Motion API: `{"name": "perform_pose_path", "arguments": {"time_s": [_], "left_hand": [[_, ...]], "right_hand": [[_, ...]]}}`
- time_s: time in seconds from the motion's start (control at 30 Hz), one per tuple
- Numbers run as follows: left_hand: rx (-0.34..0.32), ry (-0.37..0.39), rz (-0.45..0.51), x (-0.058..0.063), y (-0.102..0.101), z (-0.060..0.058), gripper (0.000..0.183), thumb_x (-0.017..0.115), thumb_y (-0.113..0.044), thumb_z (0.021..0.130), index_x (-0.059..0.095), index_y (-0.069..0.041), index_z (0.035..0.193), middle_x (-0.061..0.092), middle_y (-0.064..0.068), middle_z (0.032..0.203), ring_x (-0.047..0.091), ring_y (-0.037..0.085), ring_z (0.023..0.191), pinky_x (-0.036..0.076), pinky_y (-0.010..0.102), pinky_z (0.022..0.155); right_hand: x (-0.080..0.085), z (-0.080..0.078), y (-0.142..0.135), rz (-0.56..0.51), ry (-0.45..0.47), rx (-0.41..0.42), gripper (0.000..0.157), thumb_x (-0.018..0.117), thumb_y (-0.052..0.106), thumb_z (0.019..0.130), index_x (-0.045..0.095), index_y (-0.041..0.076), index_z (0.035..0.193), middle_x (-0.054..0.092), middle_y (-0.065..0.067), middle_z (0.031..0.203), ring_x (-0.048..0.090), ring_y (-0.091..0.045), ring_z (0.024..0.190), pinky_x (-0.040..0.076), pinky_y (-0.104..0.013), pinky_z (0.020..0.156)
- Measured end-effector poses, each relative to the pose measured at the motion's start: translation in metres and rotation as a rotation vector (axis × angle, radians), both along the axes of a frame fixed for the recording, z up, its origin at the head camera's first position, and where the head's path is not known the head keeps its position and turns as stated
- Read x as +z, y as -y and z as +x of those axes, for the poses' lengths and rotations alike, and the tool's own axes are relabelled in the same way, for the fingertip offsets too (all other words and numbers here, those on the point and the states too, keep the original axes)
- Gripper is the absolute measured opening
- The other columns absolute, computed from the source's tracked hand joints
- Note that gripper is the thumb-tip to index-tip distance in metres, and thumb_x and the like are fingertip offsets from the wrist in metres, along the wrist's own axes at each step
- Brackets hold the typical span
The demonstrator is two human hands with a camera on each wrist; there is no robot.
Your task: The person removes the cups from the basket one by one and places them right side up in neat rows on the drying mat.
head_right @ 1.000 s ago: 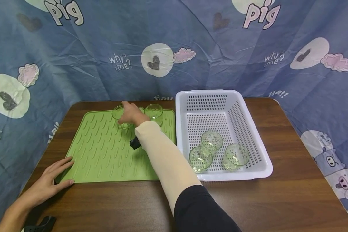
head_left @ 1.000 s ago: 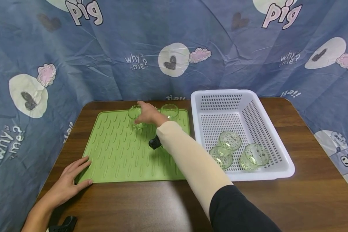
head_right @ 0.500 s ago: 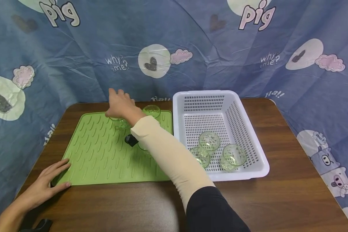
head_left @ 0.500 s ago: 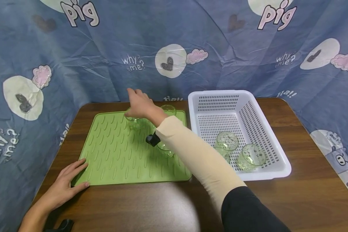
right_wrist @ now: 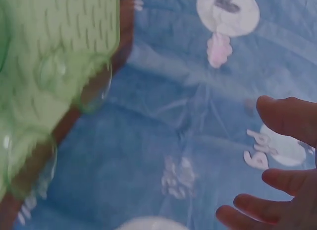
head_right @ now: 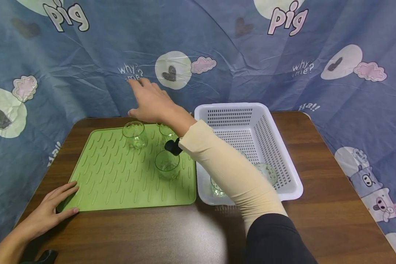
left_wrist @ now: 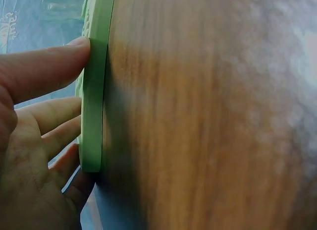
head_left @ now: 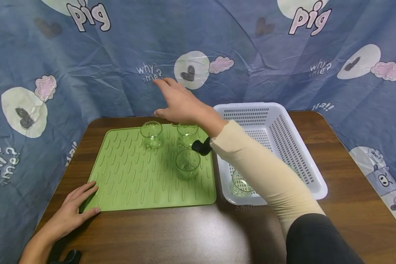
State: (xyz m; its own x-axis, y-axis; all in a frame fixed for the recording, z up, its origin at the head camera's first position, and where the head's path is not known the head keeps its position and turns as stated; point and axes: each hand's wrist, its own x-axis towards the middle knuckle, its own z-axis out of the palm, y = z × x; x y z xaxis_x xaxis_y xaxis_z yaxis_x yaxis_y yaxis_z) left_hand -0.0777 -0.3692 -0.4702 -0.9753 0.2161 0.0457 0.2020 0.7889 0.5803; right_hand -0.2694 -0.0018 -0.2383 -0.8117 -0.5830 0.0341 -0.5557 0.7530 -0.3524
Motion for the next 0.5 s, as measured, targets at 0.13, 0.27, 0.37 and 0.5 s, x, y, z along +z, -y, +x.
{"name": "perform_pose_path", "arguments": {"time_s": [0.13,0.27,0.37,0.5], "left_hand": [[0.000,-0.003,0.008,-0.002,0.001,0.001,0.072,0.075,-0.011,0.085,0.041,0.006,0.147,0.027,0.029,0.158,0.017,0.063,0.138,0.020,0.079,0.095],[-0.005,-0.010,0.017,-0.003,0.001,0.002,0.071,0.075,-0.011,0.086,0.042,0.006,0.146,0.025,0.026,0.160,0.016,0.064,0.138,0.019,0.080,0.096],[-0.010,-0.019,0.016,-0.002,0.000,0.001,0.070,0.074,-0.011,0.086,0.042,0.007,0.146,0.026,0.028,0.158,0.017,0.064,0.138,0.019,0.080,0.096],[-0.016,-0.012,0.010,0.000,0.000,-0.001,0.070,0.074,-0.011,0.086,0.042,0.007,0.145,0.026,0.029,0.158,0.018,0.065,0.136,0.020,0.078,0.095]], "right_hand": [[0.005,0.001,-0.031,-0.031,-0.047,0.006,0.087,0.069,0.037,0.092,0.019,0.016,0.160,0.027,-0.007,0.163,0.032,-0.024,0.149,0.027,-0.036,0.125],[-0.001,0.002,-0.070,-0.052,-0.071,0.004,0.084,0.069,0.035,0.091,0.024,0.013,0.158,0.030,-0.011,0.162,0.033,-0.029,0.148,0.027,-0.042,0.125],[-0.008,0.006,-0.101,-0.048,-0.077,-0.013,0.082,0.069,0.034,0.091,0.026,0.011,0.157,0.030,-0.013,0.162,0.033,-0.033,0.148,0.027,-0.046,0.125],[-0.019,0.012,-0.139,-0.028,-0.068,-0.053,0.080,0.068,0.032,0.092,0.027,0.009,0.157,0.030,-0.016,0.161,0.031,-0.036,0.148,0.027,-0.051,0.124]]}}
